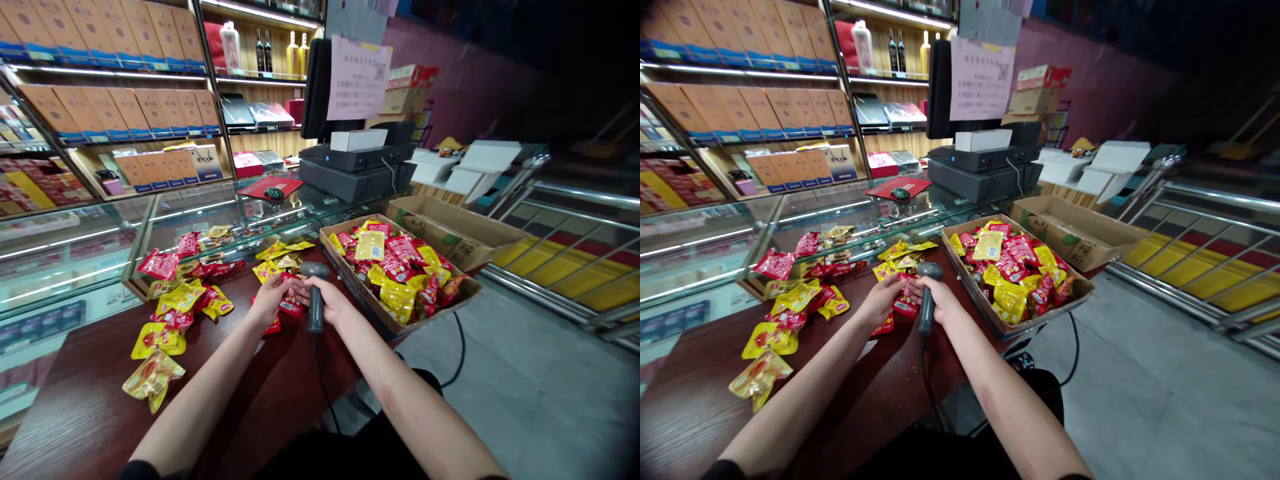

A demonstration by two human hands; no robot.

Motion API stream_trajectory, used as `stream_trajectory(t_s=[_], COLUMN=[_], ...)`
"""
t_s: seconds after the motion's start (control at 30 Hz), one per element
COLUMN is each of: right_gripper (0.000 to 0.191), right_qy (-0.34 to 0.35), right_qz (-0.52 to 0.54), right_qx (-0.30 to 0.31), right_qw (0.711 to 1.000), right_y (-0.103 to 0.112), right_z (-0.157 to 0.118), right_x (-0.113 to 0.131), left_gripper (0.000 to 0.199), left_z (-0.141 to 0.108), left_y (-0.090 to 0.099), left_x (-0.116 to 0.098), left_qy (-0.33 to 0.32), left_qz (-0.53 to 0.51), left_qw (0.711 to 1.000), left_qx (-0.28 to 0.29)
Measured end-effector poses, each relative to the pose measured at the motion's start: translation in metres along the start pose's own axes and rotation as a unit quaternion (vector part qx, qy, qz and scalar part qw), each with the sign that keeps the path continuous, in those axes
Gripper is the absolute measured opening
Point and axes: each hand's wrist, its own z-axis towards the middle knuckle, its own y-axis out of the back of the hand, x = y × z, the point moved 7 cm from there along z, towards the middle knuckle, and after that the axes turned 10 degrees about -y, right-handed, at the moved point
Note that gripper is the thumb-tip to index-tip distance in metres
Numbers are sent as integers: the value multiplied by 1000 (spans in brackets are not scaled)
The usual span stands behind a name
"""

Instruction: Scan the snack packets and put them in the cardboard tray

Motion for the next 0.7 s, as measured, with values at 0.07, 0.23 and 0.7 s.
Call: stream_trajectory(t_s=[0.07, 0.23, 0.7], right_gripper=[12, 11, 25], right_qy=[10, 101, 182], right_qz=[13, -23, -113], right_qx=[-3, -62, -102], right_qw=[1000, 993, 971], right_y=[2, 18, 23], right_z=[0, -2, -11], right_x=[2, 17, 45], left_gripper=[24, 23, 40], left_z=[6, 26, 59], left_y=[1, -11, -21], left_x=[11, 16, 5], left_qy=[3, 16, 24], left_qz=[-21, -69, 103], left_qw=[1000, 997, 992], left_qx=[-19, -4, 71])
